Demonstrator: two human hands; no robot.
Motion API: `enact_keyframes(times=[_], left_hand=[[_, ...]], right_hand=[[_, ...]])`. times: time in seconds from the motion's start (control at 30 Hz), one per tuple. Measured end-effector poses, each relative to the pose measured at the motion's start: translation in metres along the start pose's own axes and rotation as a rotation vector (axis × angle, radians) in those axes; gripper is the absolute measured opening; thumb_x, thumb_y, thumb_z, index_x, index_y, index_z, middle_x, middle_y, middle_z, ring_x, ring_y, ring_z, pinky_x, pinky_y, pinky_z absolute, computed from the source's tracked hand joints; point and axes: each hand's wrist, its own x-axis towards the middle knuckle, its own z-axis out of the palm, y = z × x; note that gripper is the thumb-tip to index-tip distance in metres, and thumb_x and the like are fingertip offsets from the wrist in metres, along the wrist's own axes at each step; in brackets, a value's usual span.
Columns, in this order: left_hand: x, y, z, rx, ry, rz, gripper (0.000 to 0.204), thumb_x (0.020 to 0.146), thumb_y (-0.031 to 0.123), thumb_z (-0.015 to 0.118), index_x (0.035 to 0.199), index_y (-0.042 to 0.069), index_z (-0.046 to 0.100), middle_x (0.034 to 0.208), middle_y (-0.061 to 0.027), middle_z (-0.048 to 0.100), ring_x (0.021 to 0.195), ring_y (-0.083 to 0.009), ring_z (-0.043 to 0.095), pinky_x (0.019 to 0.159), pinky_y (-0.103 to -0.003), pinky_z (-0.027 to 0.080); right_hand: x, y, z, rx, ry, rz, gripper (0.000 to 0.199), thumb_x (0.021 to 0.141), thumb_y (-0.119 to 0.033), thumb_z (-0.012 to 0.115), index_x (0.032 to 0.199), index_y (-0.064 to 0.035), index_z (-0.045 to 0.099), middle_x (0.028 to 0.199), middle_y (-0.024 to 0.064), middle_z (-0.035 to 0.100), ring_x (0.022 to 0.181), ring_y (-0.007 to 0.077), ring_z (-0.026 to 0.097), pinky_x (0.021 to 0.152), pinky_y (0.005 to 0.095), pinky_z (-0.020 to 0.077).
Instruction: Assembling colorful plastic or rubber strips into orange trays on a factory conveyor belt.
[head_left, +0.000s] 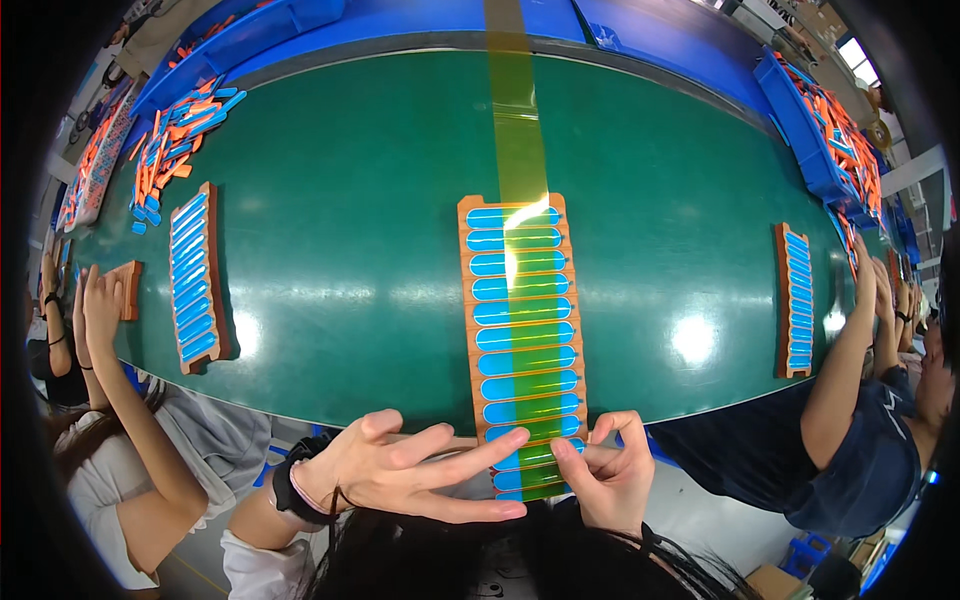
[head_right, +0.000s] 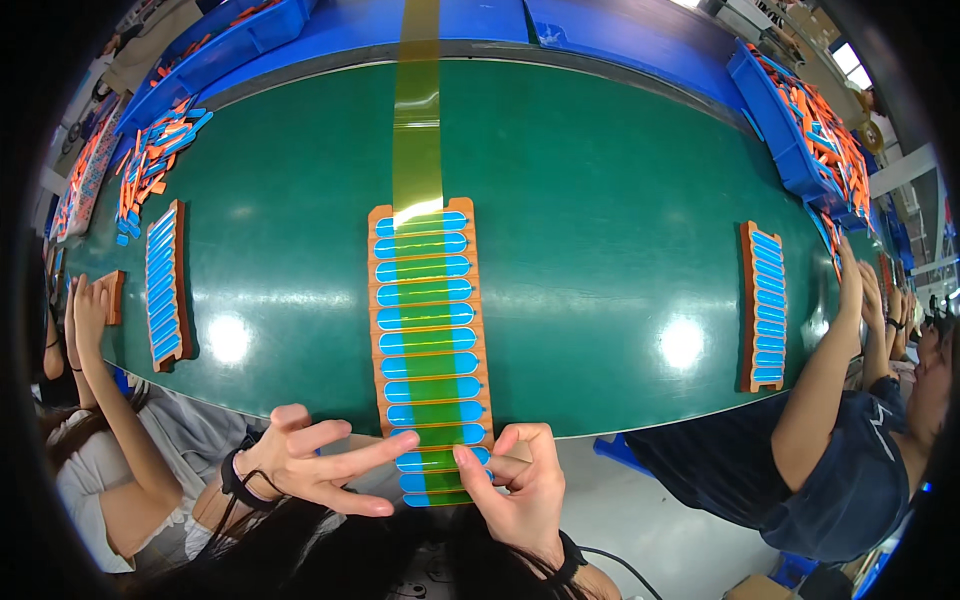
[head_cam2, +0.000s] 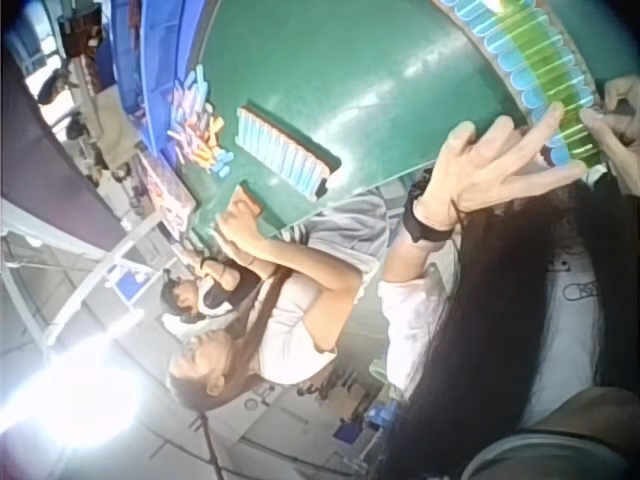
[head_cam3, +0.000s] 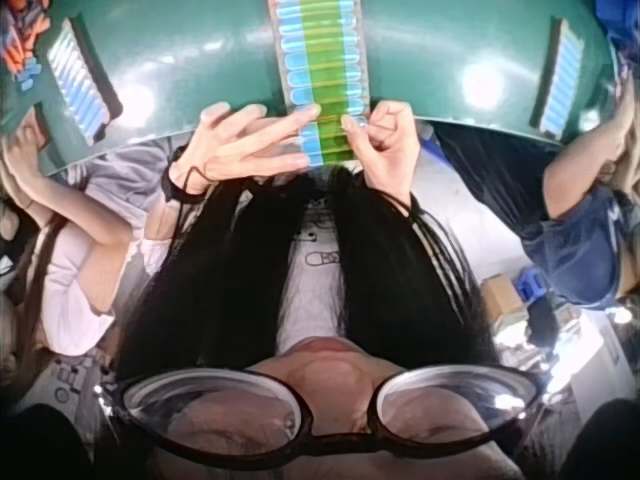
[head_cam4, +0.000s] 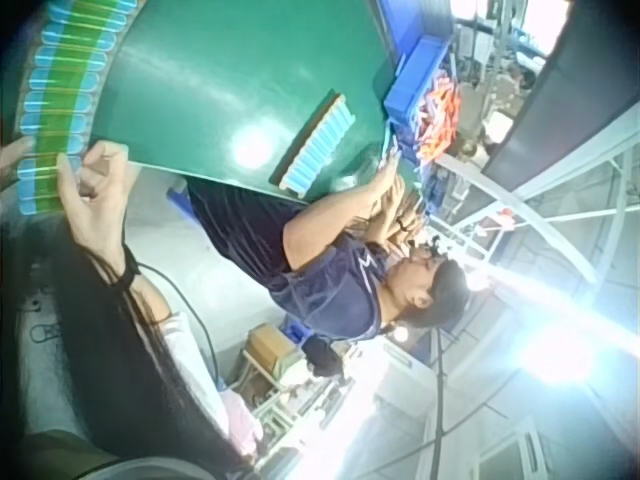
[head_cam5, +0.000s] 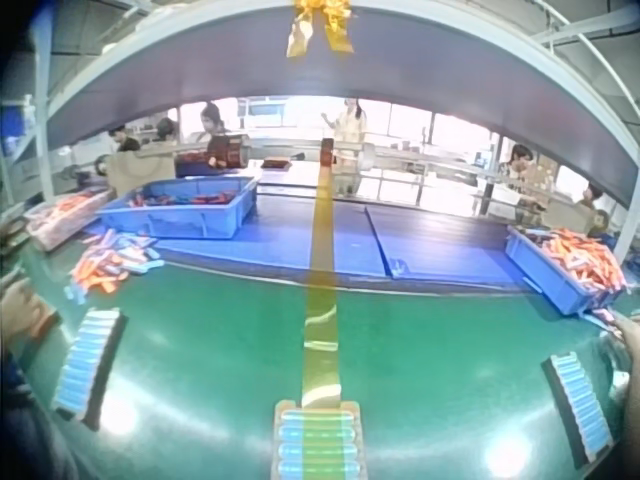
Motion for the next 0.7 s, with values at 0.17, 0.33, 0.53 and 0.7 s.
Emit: enact_keyframes(times=[0.17, 0.33, 0.53, 0.7], left_hand=[[0.013, -0.009, -0.004, 0.060, -0.207, 0.173, 0.061, 0.078, 0.033, 0.059, 0.128, 0.042, 0.026, 0.124, 0.0152, 0.046, 0.074, -0.0056, 0.035, 0.064, -0.026, 0.024], [0.019, -0.007, -0.009, 0.017, -0.227, 0.136, 0.041, 0.082, 0.037, 0.051, 0.121, 0.042, 0.040, 0.123, 0.0140, 0.046, 0.071, -0.0067, 0.033, 0.064, -0.025, 0.024], [0.025, -0.004, -0.013, 0.098, -0.165, 0.236, 0.044, 0.079, 0.022, 0.048, 0.122, 0.032, 0.044, 0.113, 0.0070, 0.051, 0.070, -0.0056, 0.035, 0.062, -0.024, 0.025], [0.035, 0.002, -0.023, 0.219, -0.206, 0.366, 0.046, 0.072, 0.016, 0.048, 0.118, 0.019, 0.049, 0.099, 0.0045, 0.054, 0.074, -0.0039, 0.040, 0.062, -0.025, 0.029]], right_hand=[[0.000, -0.003, -0.003, -0.084, -0.009, 0.016, 0.029, 0.077, 0.008, 0.057, 0.089, -0.0045, 0.033, 0.067, 0.0089, 0.059, 0.058, 0.0030, 0.051, 0.050, 0.0139, 0.0337], [0.004, -0.010, -0.019, -0.479, -0.081, -0.027, 0.026, 0.080, 0.004, 0.056, 0.089, -0.0037, 0.032, 0.068, 0.0116, 0.060, 0.059, 0.0049, 0.052, 0.051, 0.0150, 0.0371], [0.020, -0.052, -0.017, -0.282, -0.144, -0.199, 0.021, 0.085, 0.002, 0.046, 0.095, -0.0005, 0.027, 0.081, 0.0181, 0.060, 0.072, 0.0209, 0.063, 0.065, 0.0297, 0.0505], [0.035, -0.077, 0.009, -0.634, -0.434, -0.102, 0.027, 0.083, -0.006, 0.052, 0.094, -0.0013, 0.028, 0.079, 0.0160, 0.059, 0.070, 0.0262, 0.063, 0.059, 0.0333, 0.0492]])
